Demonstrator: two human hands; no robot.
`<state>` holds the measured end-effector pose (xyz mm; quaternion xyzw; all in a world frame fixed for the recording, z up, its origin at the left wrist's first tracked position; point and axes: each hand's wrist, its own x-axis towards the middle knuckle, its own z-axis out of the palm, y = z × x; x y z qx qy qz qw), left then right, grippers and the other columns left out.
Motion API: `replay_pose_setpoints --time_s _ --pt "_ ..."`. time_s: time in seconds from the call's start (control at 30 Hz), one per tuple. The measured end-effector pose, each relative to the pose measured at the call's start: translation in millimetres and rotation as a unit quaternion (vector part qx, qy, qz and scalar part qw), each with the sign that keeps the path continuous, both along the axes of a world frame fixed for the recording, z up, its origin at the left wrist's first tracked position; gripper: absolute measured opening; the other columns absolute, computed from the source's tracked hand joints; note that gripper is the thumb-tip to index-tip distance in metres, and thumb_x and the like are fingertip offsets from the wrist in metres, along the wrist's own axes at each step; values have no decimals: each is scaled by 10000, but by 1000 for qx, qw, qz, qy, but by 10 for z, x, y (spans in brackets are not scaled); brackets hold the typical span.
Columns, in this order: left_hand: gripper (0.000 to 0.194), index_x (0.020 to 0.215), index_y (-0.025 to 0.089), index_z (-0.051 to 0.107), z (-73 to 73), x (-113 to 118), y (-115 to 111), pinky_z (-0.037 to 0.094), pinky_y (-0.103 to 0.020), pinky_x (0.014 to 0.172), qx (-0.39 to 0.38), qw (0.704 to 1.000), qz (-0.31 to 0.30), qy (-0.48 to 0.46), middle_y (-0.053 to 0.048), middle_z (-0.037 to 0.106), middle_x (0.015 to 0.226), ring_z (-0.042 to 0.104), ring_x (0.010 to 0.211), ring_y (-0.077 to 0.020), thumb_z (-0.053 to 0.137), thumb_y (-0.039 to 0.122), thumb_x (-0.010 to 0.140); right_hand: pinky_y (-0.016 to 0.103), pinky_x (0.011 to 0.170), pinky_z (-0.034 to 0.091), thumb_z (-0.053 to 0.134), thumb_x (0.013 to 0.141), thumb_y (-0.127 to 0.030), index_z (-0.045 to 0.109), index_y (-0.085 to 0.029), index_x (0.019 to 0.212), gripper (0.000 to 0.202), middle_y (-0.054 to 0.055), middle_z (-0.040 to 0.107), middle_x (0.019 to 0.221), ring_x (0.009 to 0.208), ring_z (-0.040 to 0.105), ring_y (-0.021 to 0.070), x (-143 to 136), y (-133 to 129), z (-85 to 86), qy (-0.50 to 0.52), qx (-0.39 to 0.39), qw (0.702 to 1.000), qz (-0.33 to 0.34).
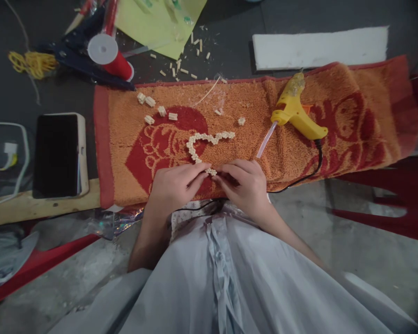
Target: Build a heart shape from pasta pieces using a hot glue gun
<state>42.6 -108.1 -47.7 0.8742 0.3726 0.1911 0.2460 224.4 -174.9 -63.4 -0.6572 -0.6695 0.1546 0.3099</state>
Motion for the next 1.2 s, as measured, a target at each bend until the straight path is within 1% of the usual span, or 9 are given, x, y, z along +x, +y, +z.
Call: replay_pose_setpoints --time_s 0.3,0.6,0.8,1.03,1.13,1.2 --pt "232 1136 207 690 -11 -9 3 513 -211 726 7 1000 -3 -2 -20 777 969 725 799 -119 545 299 980 331 680 361 649 911 -310 719 -198 919 132 22 713 799 744 627 176 -1 -3 1 -10 11 1000 5" --pt "248 1137 212 689 -19 -10 -1 521 -216 732 10 1000 0 7 -25 777 965 721 793 -121 525 325 989 329 694 358 618 928 -344 716 -215 926 162 21 712 803 751 618 174 -3 -9 -1 -22 0 1000 3" --pt "238 1140 202 689 -29 -13 1 521 -214 740 13 1000 -4 1 -27 776 976 724 799 -121 542 299 980 327 685 359 625 926 -338 714 -209 927 157 19 715 809 746 619 169 -3 -8 -3 -21 7 1000 5" --pt "238 1156 201 689 -6 -5 -7 515 -204 746 8 1000 0 -6 -22 777 968 719 785 -111 557 276 972 331 692 365 625 926 -346 716 -217 942 158 18 715 805 744 620 168 -7 -7 -7 -17 5 1000 2" --pt "229 1150 197 689 -11 -19 -13 512 -206 739 20 1000 -7 -16 -18 776 970 717 784 -107 564 255 967 330 686 363 622 929 -348 716 -215 936 164 17 711 797 741 620 168 -5 -7 -8 -18 8 1000 2" --pt "216 1131 209 698 -23 -35 -17 506 -213 726 39 999 -27 -18 -7 773 939 711 776 -105 564 245 965 329 684 363 621 930 -350 717 -212 930 169 18 707 788 742 623 170 -6 -6 -13 -19 12 1000 1"
